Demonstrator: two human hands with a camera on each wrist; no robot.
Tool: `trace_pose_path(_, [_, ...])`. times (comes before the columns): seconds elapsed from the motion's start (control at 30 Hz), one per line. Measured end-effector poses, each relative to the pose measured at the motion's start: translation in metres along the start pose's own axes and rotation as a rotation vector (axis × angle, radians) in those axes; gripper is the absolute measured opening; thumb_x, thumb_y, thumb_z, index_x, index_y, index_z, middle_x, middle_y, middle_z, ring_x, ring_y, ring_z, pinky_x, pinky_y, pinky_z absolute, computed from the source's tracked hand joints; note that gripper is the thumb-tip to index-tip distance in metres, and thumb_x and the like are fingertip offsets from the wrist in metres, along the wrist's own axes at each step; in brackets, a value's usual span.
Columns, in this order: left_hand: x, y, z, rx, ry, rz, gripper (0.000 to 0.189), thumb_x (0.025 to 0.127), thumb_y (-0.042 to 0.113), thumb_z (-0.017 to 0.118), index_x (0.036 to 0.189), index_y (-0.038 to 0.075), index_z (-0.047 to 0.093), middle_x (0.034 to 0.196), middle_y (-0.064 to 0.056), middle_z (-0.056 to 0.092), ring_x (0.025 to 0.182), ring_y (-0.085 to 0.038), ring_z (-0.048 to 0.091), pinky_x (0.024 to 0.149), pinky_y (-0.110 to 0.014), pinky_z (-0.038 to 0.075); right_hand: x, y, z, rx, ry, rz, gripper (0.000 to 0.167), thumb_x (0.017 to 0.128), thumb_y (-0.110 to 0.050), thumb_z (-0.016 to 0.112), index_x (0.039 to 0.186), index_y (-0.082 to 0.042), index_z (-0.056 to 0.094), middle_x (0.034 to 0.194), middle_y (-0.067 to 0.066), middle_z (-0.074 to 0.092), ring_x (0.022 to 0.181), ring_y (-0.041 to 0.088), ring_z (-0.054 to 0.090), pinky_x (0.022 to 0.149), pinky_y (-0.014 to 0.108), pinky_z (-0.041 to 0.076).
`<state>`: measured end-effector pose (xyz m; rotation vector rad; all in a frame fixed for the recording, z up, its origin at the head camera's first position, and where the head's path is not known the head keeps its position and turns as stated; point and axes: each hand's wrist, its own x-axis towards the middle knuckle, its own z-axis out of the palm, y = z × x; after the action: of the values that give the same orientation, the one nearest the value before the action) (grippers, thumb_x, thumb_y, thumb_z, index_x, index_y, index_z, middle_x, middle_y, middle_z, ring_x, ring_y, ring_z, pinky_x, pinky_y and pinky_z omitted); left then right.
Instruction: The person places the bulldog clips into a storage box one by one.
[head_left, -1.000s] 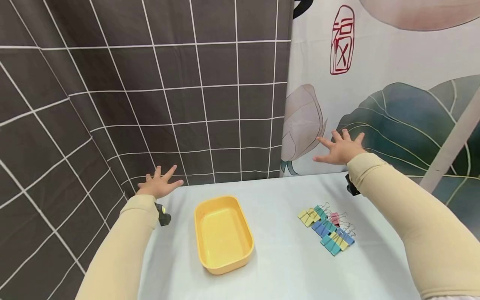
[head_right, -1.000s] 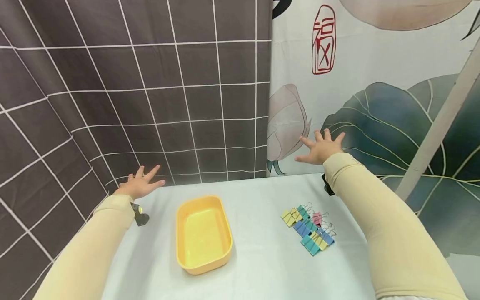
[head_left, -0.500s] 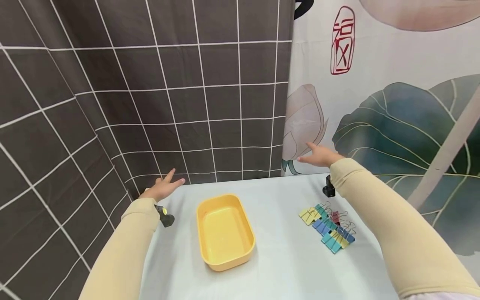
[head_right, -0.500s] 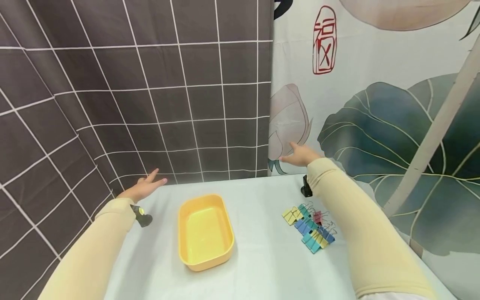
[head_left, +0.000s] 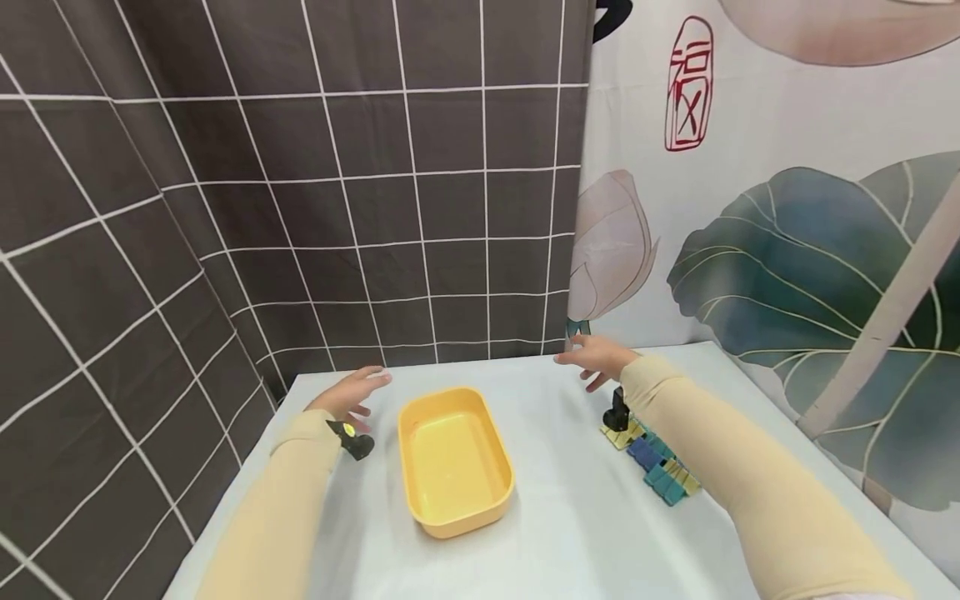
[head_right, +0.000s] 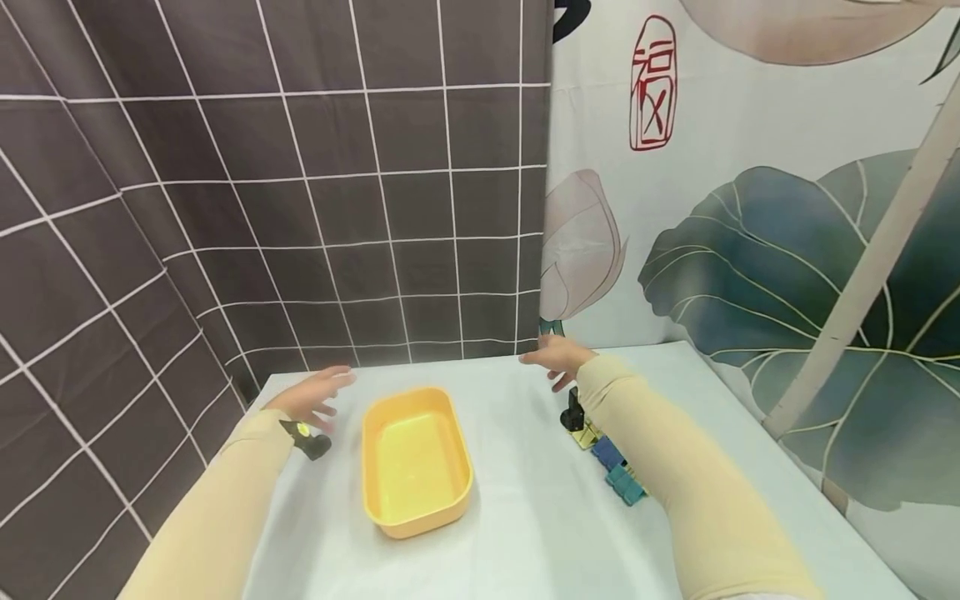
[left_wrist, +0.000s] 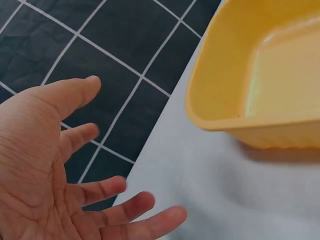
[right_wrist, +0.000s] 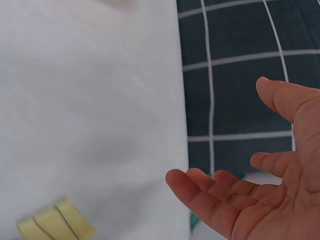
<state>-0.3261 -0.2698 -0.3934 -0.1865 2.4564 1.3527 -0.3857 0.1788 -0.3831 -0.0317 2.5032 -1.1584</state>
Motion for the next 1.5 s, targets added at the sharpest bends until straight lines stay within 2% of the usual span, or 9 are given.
trace_pose_path(0.13, [0.001, -0.003, 0.009, -0.017, -0.018, -0.005, 0.068, 0.102, 0.044, 0.055, 0.155, 0.008, 0.032, 0.150, -0.036, 0.034, 0.124, -0.053, 0.051, 0.087, -0.053, 0.060, 0.000, 0.000, 0.020, 0.048, -0.034, 0.006, 0.085, 0.098, -0.038, 0.064, 0.160, -0.001, 0.018, 0.157, 0.028, 0.032, 0.118, 0.043, 0.058, 0.074, 0.041, 0.063])
trace_pose_path(0.23, [0.001, -0.006, 0.016, -0.059, -0.026, -0.031, 0.060, 0.101, 0.038, 0.058, 0.149, 0.006, 0.042, 0.142, -0.033, 0.042, 0.118, -0.048, 0.055, 0.093, -0.053, 0.057, -0.001, 0.002, 0.035, 0.081, -0.087, 0.006, 0.081, 0.099, -0.035, 0.064, 0.158, 0.000, 0.022, 0.152, 0.031, 0.037, 0.116, 0.043, 0.060, 0.075, 0.041, 0.063])
trace_pose_path(0.37, [-0.001, -0.009, 0.024, -0.053, -0.044, -0.046, 0.052, 0.101, 0.033, 0.059, 0.143, 0.004, 0.049, 0.134, -0.029, 0.050, 0.109, -0.041, 0.061, 0.093, -0.049, 0.057, -0.003, 0.002, 0.058, 0.123, -0.152, -0.004, 0.077, 0.098, -0.032, 0.065, 0.156, 0.002, 0.028, 0.144, 0.033, 0.044, 0.111, 0.042, 0.063, 0.075, 0.042, 0.063])
trace_pose_path(0.5, [0.000, -0.014, 0.031, -0.012, -0.083, -0.032, 0.049, 0.102, 0.030, 0.058, 0.141, 0.002, 0.052, 0.130, -0.025, 0.057, 0.100, -0.034, 0.066, 0.087, -0.041, 0.059, -0.012, 0.002, 0.085, 0.159, -0.222, -0.024, 0.073, 0.095, -0.028, 0.068, 0.152, 0.004, 0.034, 0.133, 0.030, 0.053, 0.101, 0.037, 0.066, 0.073, 0.043, 0.064])
trace_pose_path(0.67, [0.004, -0.020, 0.036, -0.075, -0.139, -0.038, 0.043, 0.103, 0.018, 0.056, 0.142, -0.001, 0.050, 0.123, -0.023, 0.060, 0.094, -0.028, 0.065, 0.078, -0.034, 0.062, -0.024, 0.002, 0.113, 0.224, -0.313, -0.044, 0.065, 0.093, -0.023, 0.071, 0.145, 0.004, 0.043, 0.120, 0.024, 0.059, 0.092, 0.034, 0.067, 0.071, 0.043, 0.064])
trace_pose_path(0.93, [0.007, -0.026, 0.041, -0.185, -0.120, -0.084, 0.043, 0.103, 0.003, 0.053, 0.145, -0.004, 0.045, 0.118, -0.025, 0.063, 0.090, -0.027, 0.069, 0.074, -0.032, 0.063, -0.035, 0.001, 0.139, 0.336, -0.363, -0.047, 0.045, 0.092, -0.010, 0.070, 0.131, 0.000, 0.051, 0.104, 0.017, 0.064, 0.082, 0.028, 0.069, 0.067, 0.038, 0.064])
trace_pose_path(1.03, [0.010, -0.030, 0.043, -0.239, -0.118, -0.078, 0.044, 0.103, 0.002, 0.053, 0.146, -0.003, 0.044, 0.112, -0.023, 0.064, 0.085, -0.024, 0.069, 0.074, -0.033, 0.064, -0.037, 0.005, 0.147, 0.374, -0.356, -0.089, 0.044, 0.092, -0.005, 0.066, 0.132, 0.000, 0.051, 0.096, 0.015, 0.067, 0.075, 0.022, 0.066, 0.064, 0.034, 0.063])
trace_pose_path(1.23, [0.012, -0.037, 0.046, -0.360, -0.122, -0.032, 0.046, 0.103, 0.003, 0.052, 0.148, -0.004, 0.042, 0.108, -0.018, 0.065, 0.082, -0.020, 0.066, 0.074, -0.034, 0.064, -0.043, 0.018, 0.164, 0.509, -0.259, -0.169, 0.052, 0.087, -0.003, 0.060, 0.138, 0.003, 0.048, 0.093, 0.013, 0.064, 0.066, 0.017, 0.060, 0.052, 0.025, 0.056])
trace_pose_path(1.5, [0.010, -0.029, 0.058, -0.510, -0.019, -0.017, 0.044, 0.102, 0.004, 0.057, 0.144, -0.006, 0.050, 0.113, -0.019, 0.068, 0.084, -0.022, 0.070, 0.081, -0.037, 0.063, -0.044, 0.030, 0.175, 0.653, -0.164, -0.242, 0.056, 0.083, 0.000, 0.057, 0.138, 0.005, 0.047, 0.090, 0.009, 0.058, 0.059, 0.012, 0.054, 0.045, 0.021, 0.052])
